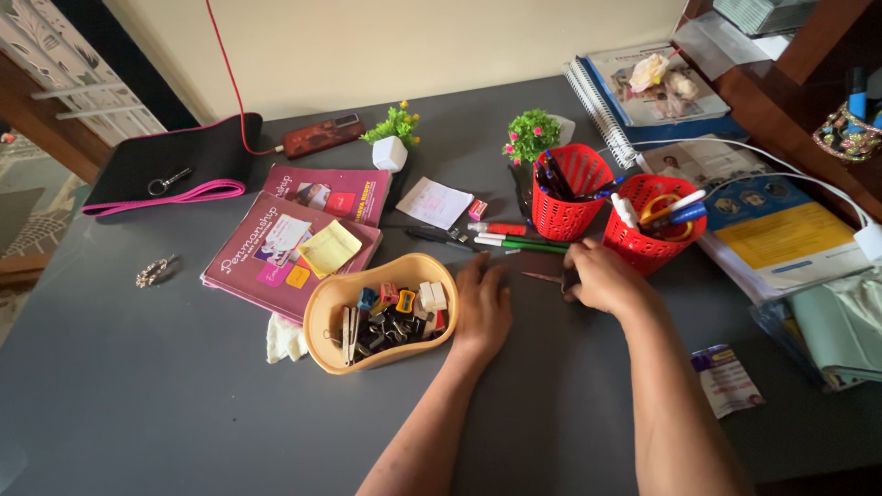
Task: The person organizes stationery items on a desk. They sort small items like clips and erasers into a beige tray, place pens and markers into red baskets, and wipe the desk surface with a cloth. The person also moves a notebook and a small potted plant to clear space.
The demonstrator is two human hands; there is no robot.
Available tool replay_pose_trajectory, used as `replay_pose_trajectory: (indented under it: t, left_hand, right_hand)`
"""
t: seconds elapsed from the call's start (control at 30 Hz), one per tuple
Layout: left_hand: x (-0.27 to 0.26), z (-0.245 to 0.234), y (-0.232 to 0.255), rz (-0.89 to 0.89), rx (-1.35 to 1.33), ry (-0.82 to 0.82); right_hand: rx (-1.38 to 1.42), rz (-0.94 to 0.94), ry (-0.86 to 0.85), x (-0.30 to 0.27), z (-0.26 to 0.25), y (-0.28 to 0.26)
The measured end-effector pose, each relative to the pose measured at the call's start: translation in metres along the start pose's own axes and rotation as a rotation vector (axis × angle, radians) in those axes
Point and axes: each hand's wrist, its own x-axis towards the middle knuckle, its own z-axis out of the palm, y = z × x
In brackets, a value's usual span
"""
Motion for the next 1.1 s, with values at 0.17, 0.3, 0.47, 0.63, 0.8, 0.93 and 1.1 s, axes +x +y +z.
replay_pose_trajectory:
  t: [0.17, 0.3, 0.47, 0.63, 0.8, 0.93, 1.1]
  left_hand:
    - [0.0, -0.005, 0.005, 0.003, -0.01, -0.017]
    - [0.0, -0.007, 0.005, 0.011, -0.001, -0.041]
    - [0.0, -0.005, 0.002, 0.009, 0.01, -0.053]
    - [-0.001, -0.002, 0.004, 0.055, 0.007, -0.046]
    - [-0.001, -0.006, 0.009, 0.116, 0.033, -0.093]
    - [-0.003, -0.011, 0.013, 0.175, 0.024, -0.068]
    - [0.001, -0.013, 0.019, 0.119, 0.042, -0.126]
  right_hand:
    - [-0.035, 0.051, -0.185, 0.001, -0.012, -0.008]
    - [-0.011, 0.022, -0.202, 0.003, -0.016, -0.009]
    - [0.071, 0.08, -0.239, -0.002, -0.022, -0.015]
    - [0.031, 0.153, -0.288, -0.006, -0.016, -0.024]
    - [0.021, 0.149, -0.085, -0.004, -0.005, -0.012]
    - [0.073, 0.104, -0.149, 0.0, -0.002, 0.003]
    - [0.091, 0.121, -0.216, 0.001, -0.008, 0.001]
